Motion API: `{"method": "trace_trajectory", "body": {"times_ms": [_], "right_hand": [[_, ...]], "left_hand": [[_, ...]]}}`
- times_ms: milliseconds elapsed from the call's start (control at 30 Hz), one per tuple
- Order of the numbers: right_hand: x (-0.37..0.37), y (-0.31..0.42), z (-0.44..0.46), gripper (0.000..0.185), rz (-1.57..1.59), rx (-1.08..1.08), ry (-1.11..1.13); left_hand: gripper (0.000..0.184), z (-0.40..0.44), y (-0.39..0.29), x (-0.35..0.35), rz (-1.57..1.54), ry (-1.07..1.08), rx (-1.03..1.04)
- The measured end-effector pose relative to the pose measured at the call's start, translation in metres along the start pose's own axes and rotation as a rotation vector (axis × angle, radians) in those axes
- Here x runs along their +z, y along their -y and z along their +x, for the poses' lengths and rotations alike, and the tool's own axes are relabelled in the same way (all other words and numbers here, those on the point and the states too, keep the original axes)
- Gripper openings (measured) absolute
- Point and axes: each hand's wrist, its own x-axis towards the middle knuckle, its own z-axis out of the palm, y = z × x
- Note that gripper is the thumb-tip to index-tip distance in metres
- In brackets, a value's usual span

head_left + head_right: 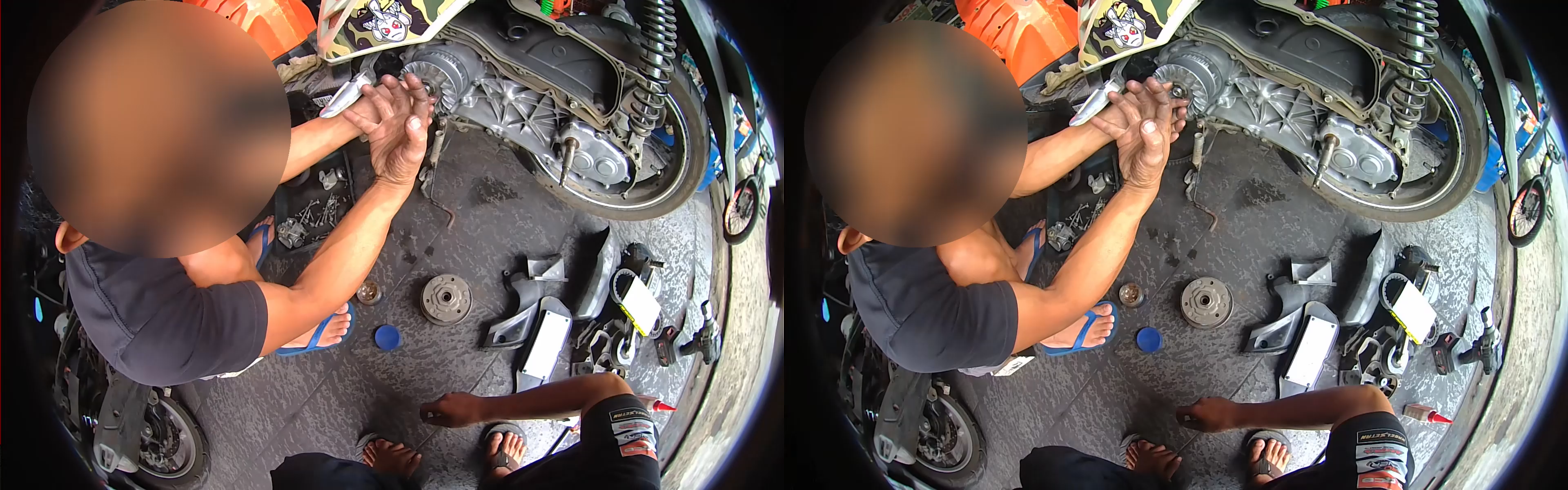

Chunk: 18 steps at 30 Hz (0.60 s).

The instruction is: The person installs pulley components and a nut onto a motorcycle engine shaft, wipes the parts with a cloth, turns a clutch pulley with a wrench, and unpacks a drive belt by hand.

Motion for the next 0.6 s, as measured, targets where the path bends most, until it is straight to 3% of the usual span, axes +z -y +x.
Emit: {"method": "trace_trajectory", "body": {"times_ms": [267,433,467,533,600], "right_hand": [[-0.022,0.004,0.006,0.017,-0.003,-0.031,-0.073],[-0.088,0.021,0.021,0.016,0.087,-0.147,-0.497],[-0.103,0.025,0.024,0.016,0.126,-0.182,-0.583],[-0.139,0.044,0.023,0.017,-0.053,-0.211,-0.908],[-0.184,0.071,0.014,0.035,-0.274,-0.328,-1.217]], "left_hand": [[0.022,-0.003,0.002,0.004,-0.008,-0.012,0.001],[0.024,-0.011,0.009,0.018,-0.019,-0.038,-0.034],[0.024,-0.006,0.005,0.007,-0.018,0.048,-0.026],[0.023,-0.002,0.003,0.000,-0.028,0.061,-0.034],[0.023,-0.002,0.002,0.001,-0.039,0.053,-0.048]]}}
